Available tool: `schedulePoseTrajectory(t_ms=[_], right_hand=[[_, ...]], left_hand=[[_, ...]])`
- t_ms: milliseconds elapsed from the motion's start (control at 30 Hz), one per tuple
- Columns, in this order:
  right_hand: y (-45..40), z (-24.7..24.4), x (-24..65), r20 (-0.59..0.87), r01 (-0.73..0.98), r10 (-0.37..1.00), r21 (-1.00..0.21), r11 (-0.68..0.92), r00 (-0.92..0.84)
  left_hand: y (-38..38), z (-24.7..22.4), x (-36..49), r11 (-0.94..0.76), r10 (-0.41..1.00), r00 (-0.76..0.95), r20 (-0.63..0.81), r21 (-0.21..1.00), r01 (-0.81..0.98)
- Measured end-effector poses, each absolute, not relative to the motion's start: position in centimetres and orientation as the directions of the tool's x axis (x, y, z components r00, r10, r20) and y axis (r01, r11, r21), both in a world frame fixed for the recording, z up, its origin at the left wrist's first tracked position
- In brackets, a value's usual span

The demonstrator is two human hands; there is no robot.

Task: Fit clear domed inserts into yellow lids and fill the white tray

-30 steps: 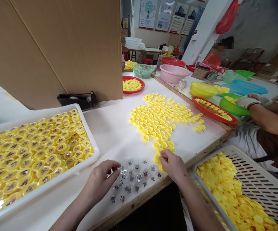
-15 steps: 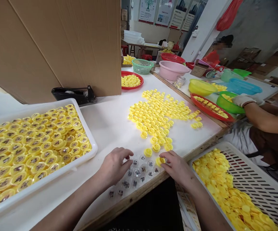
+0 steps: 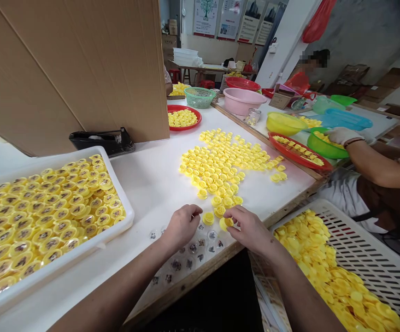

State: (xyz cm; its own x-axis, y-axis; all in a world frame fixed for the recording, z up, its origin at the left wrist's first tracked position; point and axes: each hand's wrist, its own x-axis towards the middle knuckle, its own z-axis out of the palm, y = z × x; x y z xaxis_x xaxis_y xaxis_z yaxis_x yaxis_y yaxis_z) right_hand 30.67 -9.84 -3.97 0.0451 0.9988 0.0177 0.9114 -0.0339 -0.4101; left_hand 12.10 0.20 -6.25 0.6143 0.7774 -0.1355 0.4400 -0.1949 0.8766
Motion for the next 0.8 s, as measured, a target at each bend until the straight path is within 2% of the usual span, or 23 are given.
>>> schedulePoseTrajectory(t_ms=[167,333,433,533,800], right_hand=[[-6.9,-1.5,29.1,-0.028,0.933,0.987,-0.331,0.139,-0.157],[-3.5,-1.5,27.6,-0.108,0.947,0.960,-0.223,0.231,-0.259],[-2.8,-2.0,28.2,-0.129,0.951,0.959,-0.215,0.222,-0.253],[-3.5,-2.0,29.6,-0.107,0.948,0.972,-0.264,0.175,-0.210],[-9.7,-4.2,32.2,0.040,0.884,0.999,-0.468,0.004,0.017]], left_hand=[[0.6,-7.0,12.3,0.208,0.797,0.529,-0.292,0.954,0.214],[1.0,-7.3,12.4,0.351,0.798,0.496,-0.343,0.933,0.081],[1.4,-7.6,12.0,0.346,0.802,0.485,-0.349,0.933,0.099],[1.6,-7.8,11.7,0.287,0.799,0.502,-0.331,0.943,0.166],[2.0,-7.7,11.9,-0.041,0.812,0.546,-0.206,0.913,0.406]])
